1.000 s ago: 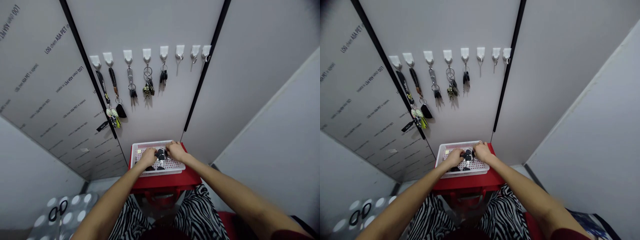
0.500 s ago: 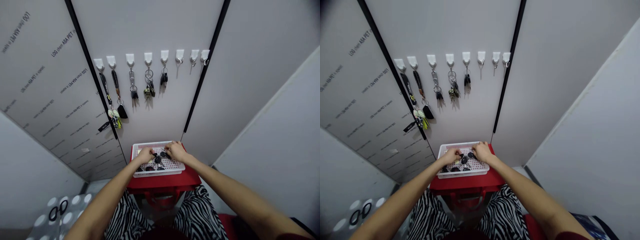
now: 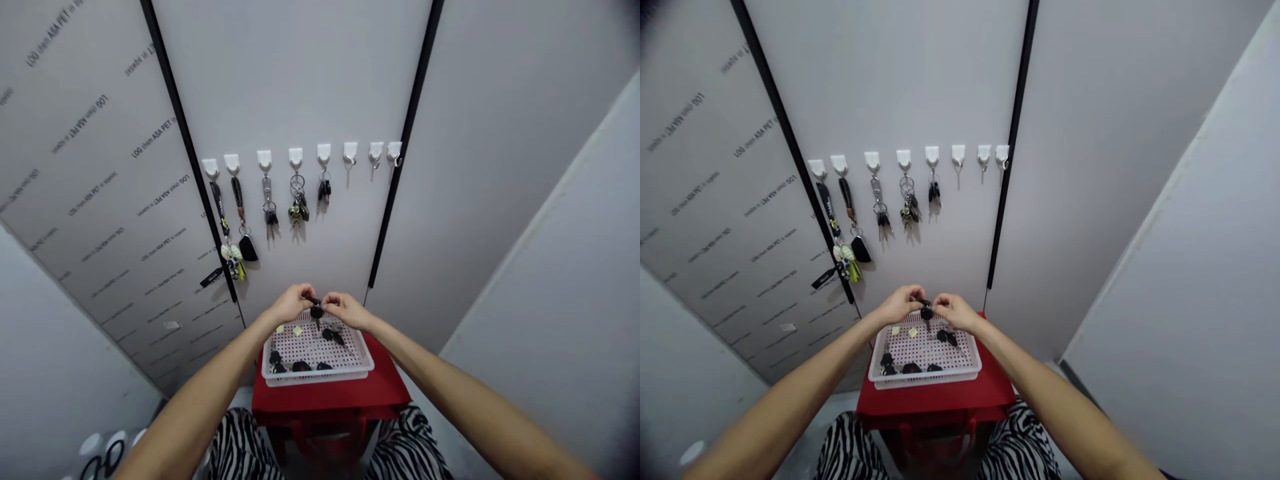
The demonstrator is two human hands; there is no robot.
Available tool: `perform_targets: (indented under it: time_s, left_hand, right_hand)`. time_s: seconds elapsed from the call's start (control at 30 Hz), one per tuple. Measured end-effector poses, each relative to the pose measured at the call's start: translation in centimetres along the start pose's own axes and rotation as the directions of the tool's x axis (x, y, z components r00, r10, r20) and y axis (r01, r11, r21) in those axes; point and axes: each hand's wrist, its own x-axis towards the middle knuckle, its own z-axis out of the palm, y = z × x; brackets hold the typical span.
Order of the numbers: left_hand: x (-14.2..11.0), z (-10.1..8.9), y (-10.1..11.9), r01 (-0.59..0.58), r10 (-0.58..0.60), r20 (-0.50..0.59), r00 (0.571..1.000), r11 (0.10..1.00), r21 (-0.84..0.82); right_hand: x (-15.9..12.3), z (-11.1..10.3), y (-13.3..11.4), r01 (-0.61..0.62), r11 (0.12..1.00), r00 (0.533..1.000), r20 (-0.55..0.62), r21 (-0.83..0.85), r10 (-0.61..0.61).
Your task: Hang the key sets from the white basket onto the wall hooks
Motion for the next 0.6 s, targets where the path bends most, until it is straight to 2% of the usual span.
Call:
perform_targets:
  time_s: [0.07, 0.17, 0.23, 0.3, 0.37, 0.47, 0.53, 0.6]
  left_hand:
    - [0.1, -0.6, 1.0, -0.083, 0.087, -0.023, 0.996, 0.987, 0.140]
    - [0.4, -1.4, 2.4, -0.193, 0.214, -0.033, 0.976, 0.928, 0.319]
    - [0.6, -1.9, 3.3, -0.247, 0.279, -0.018, 0.960, 0.876, 0.414]
    - [1.0, -2.4, 4.1, -0.289, 0.334, -0.001, 0.943, 0.818, 0.498]
    - [1.5, -2.9, 4.8, -0.304, 0.373, -0.009, 0.928, 0.768, 0.564]
    - [2.6, -3.7, 5.8, -0.248, 0.413, -0.145, 0.899, 0.754, 0.609]
    - [3.5, -4.3, 6.7, -0.193, 0.412, -0.271, 0.870, 0.791, 0.581]
    - [4.5, -5.0, 8.0, -0.171, 0.399, -0.348, 0.848, 0.828, 0.534]
  right_hand:
    - [0.3, -0.4, -0.5, 0.000, 0.999, 1.000, -0.027, 0.047, 0.001]
    - [0.5, -0.8, -1.5, 0.015, 0.970, 0.997, -0.082, 0.244, 0.005]
    - [0.6, -1.1, -2.2, 0.007, 0.934, 0.998, -0.065, 0.356, 0.017]
    - [0.6, -1.6, -3.1, -0.018, 0.923, 0.998, -0.048, 0.385, 0.040]
    - [0.8, -2.7, -4.1, -0.029, 0.932, 0.995, -0.079, 0.362, 0.062]
    - [1.2, -5.2, -6.4, 0.006, 0.954, 0.982, -0.181, 0.301, 0.051]
    - [1.8, -7.4, -8.3, 0.044, 0.967, 0.966, -0.257, 0.250, 0.023]
    - [2.5, -9.6, -10.4, 0.086, 0.975, 0.942, -0.335, 0.207, -0.012]
